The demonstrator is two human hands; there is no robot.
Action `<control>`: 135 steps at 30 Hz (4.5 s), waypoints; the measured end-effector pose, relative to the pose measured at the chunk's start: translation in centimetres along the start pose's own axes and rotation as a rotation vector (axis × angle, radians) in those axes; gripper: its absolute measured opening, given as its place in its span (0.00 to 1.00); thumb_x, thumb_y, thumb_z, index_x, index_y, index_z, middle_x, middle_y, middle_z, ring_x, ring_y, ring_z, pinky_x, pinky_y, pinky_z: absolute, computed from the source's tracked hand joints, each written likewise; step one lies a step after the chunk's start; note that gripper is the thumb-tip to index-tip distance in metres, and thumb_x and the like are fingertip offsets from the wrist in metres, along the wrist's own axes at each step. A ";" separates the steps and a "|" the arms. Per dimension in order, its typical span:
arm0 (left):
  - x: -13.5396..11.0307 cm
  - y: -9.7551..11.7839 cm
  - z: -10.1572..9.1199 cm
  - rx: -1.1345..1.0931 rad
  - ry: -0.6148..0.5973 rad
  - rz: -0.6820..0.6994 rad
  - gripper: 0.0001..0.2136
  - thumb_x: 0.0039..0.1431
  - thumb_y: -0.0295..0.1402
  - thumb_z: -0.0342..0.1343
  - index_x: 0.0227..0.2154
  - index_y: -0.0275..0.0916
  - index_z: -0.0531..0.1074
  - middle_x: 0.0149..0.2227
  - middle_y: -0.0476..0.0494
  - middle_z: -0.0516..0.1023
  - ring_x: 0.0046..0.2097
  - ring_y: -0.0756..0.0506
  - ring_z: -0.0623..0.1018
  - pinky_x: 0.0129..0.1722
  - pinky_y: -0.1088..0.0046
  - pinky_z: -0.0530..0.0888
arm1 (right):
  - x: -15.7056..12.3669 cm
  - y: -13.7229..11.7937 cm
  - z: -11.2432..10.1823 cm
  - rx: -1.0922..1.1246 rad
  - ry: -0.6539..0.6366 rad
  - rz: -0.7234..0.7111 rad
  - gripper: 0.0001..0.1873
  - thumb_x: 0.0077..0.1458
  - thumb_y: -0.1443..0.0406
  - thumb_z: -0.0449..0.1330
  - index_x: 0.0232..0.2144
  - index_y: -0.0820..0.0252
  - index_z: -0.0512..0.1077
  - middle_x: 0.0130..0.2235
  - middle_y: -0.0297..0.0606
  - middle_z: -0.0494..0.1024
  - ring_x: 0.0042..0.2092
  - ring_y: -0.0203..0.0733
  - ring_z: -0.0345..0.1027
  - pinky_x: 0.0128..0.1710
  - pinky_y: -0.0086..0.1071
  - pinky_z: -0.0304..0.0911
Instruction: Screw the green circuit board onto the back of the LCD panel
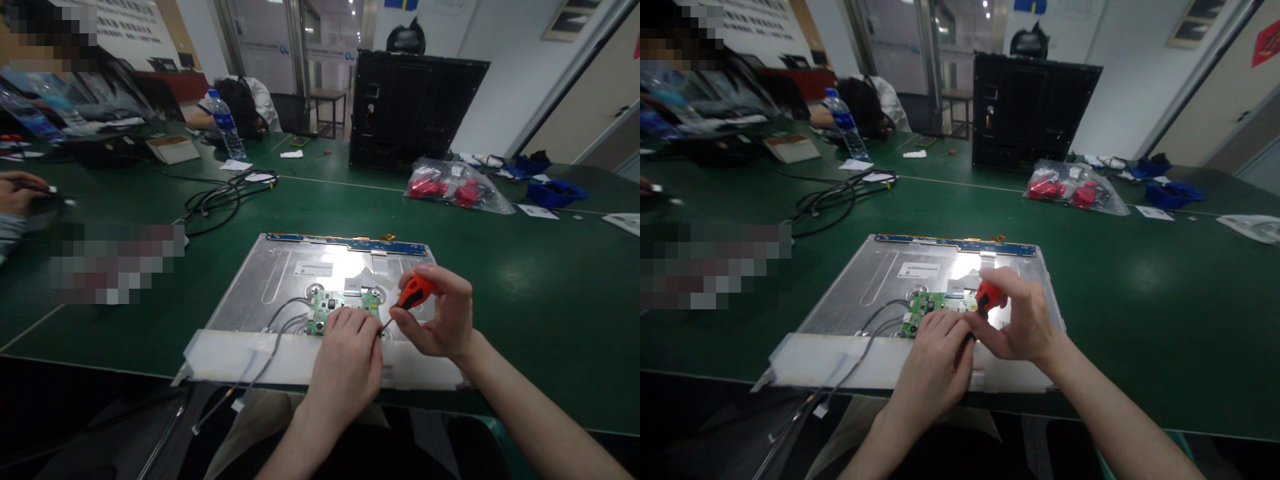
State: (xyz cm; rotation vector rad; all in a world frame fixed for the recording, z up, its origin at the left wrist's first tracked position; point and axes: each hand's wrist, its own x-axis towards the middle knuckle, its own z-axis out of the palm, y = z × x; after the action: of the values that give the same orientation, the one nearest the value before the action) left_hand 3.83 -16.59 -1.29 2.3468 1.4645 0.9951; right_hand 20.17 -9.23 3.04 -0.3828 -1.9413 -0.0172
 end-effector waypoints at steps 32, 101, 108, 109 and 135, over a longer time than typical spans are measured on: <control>0.0 -0.1 0.0 -0.003 0.009 0.008 0.08 0.61 0.20 0.52 0.38 0.39 0.70 0.41 0.43 0.76 0.44 0.39 0.73 0.51 0.58 0.69 | 0.4 -0.6 -0.2 -0.139 0.007 0.024 0.32 0.59 0.70 0.60 0.65 0.59 0.64 0.33 0.33 0.75 0.28 0.37 0.67 0.22 0.30 0.68; 0.0 0.0 0.0 0.018 -0.007 -0.009 0.08 0.61 0.20 0.51 0.37 0.40 0.70 0.40 0.42 0.77 0.44 0.39 0.74 0.51 0.56 0.70 | 0.4 -0.7 -0.3 -0.197 0.013 0.015 0.33 0.60 0.65 0.63 0.66 0.54 0.62 0.30 0.29 0.77 0.24 0.38 0.68 0.19 0.30 0.67; 0.1 0.0 -0.2 -0.004 -0.019 -0.018 0.09 0.60 0.20 0.53 0.38 0.40 0.71 0.40 0.43 0.77 0.45 0.39 0.74 0.51 0.57 0.70 | -0.4 -0.5 -0.2 -0.072 0.039 0.075 0.34 0.56 0.69 0.57 0.64 0.56 0.61 0.41 0.38 0.76 0.24 0.33 0.67 0.25 0.32 0.74; 0.1 0.0 -0.2 -0.003 -0.017 -0.015 0.09 0.60 0.20 0.53 0.38 0.40 0.71 0.40 0.43 0.77 0.44 0.39 0.74 0.51 0.57 0.70 | -0.4 -0.4 -0.2 -0.067 0.032 0.071 0.33 0.56 0.69 0.58 0.64 0.56 0.61 0.41 0.39 0.76 0.24 0.33 0.67 0.25 0.32 0.74; 0.0 0.0 -0.1 -0.002 0.006 -0.002 0.09 0.60 0.20 0.52 0.38 0.40 0.70 0.40 0.43 0.77 0.44 0.39 0.73 0.52 0.57 0.69 | 0.0 -0.3 -0.3 -0.118 -0.011 0.063 0.32 0.61 0.65 0.62 0.65 0.58 0.61 0.37 0.36 0.77 0.28 0.36 0.70 0.21 0.28 0.68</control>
State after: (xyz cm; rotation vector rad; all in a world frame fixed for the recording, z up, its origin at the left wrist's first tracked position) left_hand 3.77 -16.60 -1.28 2.3425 1.4667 1.0036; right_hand 20.39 -9.53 3.26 -0.5231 -1.9437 -0.0887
